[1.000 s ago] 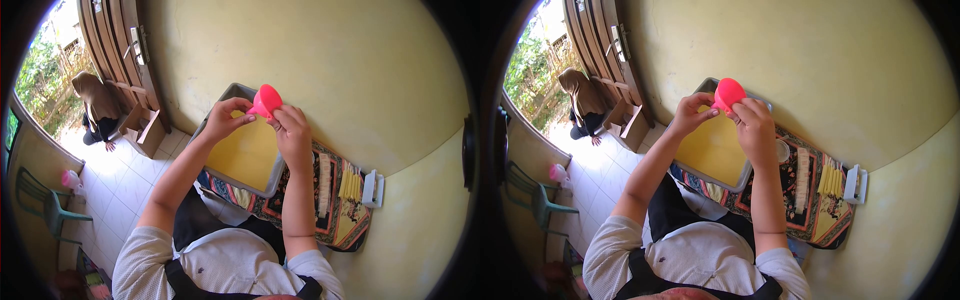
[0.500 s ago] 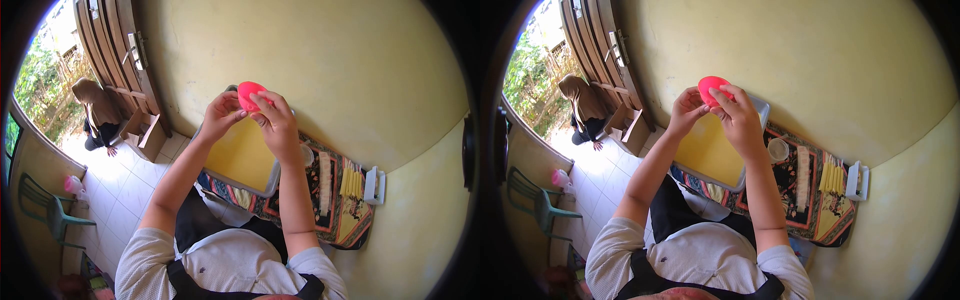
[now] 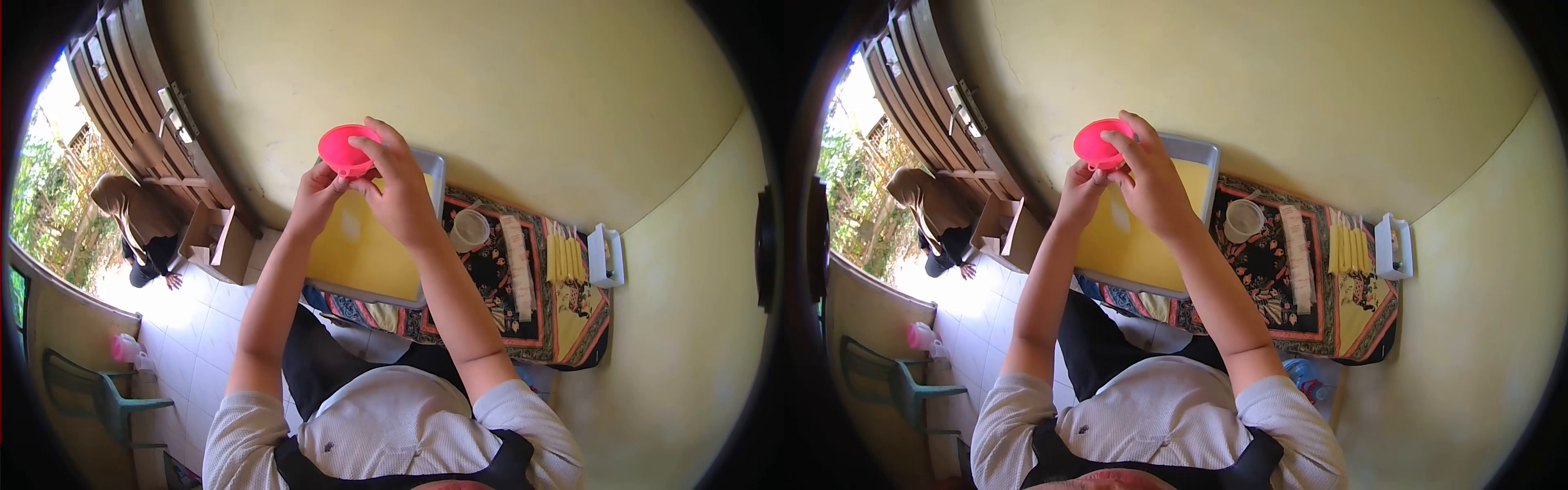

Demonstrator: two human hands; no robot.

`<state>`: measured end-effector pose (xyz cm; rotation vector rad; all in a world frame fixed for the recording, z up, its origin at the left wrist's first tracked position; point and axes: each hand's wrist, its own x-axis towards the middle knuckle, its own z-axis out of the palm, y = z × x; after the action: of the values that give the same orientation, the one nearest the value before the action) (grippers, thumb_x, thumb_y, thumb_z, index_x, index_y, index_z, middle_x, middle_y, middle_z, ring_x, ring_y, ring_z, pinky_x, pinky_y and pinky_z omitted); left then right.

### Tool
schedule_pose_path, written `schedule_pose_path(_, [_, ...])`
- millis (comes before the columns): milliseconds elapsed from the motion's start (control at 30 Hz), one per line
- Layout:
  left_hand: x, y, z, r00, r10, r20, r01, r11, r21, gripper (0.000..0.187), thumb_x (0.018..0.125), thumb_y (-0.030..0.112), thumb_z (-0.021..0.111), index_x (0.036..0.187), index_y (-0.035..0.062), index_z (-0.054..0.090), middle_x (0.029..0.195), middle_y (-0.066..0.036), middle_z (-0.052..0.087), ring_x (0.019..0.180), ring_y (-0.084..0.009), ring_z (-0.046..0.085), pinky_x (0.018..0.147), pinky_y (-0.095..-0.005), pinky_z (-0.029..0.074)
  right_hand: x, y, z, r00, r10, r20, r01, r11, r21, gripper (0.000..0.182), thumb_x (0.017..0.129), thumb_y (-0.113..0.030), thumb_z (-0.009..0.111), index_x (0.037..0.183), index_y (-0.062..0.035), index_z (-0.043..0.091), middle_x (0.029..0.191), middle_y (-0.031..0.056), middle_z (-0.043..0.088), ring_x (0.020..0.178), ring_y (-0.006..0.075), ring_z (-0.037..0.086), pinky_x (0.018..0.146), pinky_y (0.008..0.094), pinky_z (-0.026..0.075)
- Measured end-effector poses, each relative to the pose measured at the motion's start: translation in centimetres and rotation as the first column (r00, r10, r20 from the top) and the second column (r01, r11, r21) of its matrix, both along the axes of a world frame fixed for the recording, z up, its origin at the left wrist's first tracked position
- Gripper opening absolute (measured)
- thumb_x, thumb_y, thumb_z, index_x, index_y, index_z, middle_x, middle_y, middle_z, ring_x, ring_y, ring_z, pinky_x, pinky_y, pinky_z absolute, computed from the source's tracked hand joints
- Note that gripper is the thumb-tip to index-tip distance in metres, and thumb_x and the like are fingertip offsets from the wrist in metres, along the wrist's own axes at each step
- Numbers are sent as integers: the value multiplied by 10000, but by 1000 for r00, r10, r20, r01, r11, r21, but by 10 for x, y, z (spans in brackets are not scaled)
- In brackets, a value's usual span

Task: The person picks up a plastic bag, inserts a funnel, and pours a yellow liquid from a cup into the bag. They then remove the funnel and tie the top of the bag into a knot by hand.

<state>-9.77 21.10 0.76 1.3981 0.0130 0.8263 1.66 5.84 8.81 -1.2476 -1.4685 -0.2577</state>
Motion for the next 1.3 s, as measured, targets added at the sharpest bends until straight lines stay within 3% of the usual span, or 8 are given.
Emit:
schedule_pose_path(200, [-1, -6, 4, 996, -86, -28, 88, 994, 67, 489, 1109, 335, 675, 1453, -12, 645, 1359, -56, 729, 1251, -160, 663, 1123, -352, 504, 14, -5, -1, 995, -40, 91, 39, 999, 7, 581, 831, 30, 857, 1352, -69, 620, 1568, 192, 524, 1396, 436, 584, 1107, 479, 579])
schedule_pose_path(500, [-3, -3, 0, 997, -58, -46, 62, 995, 75, 360, 1166, 299, 578, 1348, 2, 670, 1220, -74, 735, 1146, -183, 713, 1059, -371, 541, 24, -41, -2, 998, -69, 11, 69, 996, -50, 839, 891, -115, 865, 1636, -114, 479, 1644, 151, 507, 1339, 300, 645, 1004, 406, 575])
schedule_pose_path(667, [0, -8, 8, 996, 6, 89, -1, 998, -59, 327, 1187, 288, 526, 1306, 11, 653, 1169, -97, 735, 1079, -206, 749, 1031, -402, 564, 85, -97, -46, 933, -328, -145, 309, 941, -139, 794, 933, -184, 843, 1623, -49, 474, 1635, 194, 516, 1453, 351, 545, 1105, 485, 524])
schedule_pose_path(733, [1, -1, 3, 994, 34, 106, -25, 996, -80, 327, 1185, 284, 533, 1321, 9, 644, 1168, -101, 736, 1082, -204, 752, 1030, -392, 563, 111, -119, -79, 851, -512, -114, 477, 846, -240, 789, 932, -211, 850, 1614, -48, 488, 1625, 197, 526, 1485, 368, 510, 1176, 505, 462])
schedule_pose_path(800, [0, -3, 7, 994, 86, 60, -80, 992, -93, 333, 1179, 288, 549, 1325, 6, 646, 1171, -91, 738, 1086, -194, 748, 1031, -377, 560, 137, -137, -119, 775, -632, 3, 610, 746, -267, 804, 933, -180, 855, 1637, -105, 475, 1587, 165, 556, 1425, 309, 563, 1100, 440, 525])
schedule_pose_path(933, [-1, -4, 10, 991, 123, 56, -117, 988, -100, 346, 1160, 301, 597, 1322, 3, 665, 1156, -63, 740, 1078, -174, 734, 1026, -349, 552, 140, -164, -147, 731, -682, 4, 585, 624, -518, 947, 915, -319, 893, 1692, -114, 391, 1681, 199, 468, 1547, 333, 470, 1251, 462, 415])
schedule_pose_path(1067, [1, 2, 4, 991, 122, 51, -120, 992, -36, 339, 1155, 307, 603, 1299, 12, 687, 1173, -57, 728, 1068, -174, 725, 1021, -358, 553, 148, -166, -173, 777, -629, -21, 534, 678, -505, 1134, 811, -425, 966, 1704, -85, 356, 1656, 207, 510, 1520, 346, 511, 1243, 477, 416])
schedule_pose_path(1300, [0, 2, 4, 985, 159, 61, -156, 987, -44, 343, 1164, 325, 584, 1258, 10, 680, 1091, -33, 703, 1024, -168, 714, 992, -354, 556, 141, -152, -170, 852, -519, -75, 400, 735, -547, 1199, 733, -313, 1019, 1703, -81, 353, 1608, 215, 556, 1497, 348, 534, 1214, 457, 457])
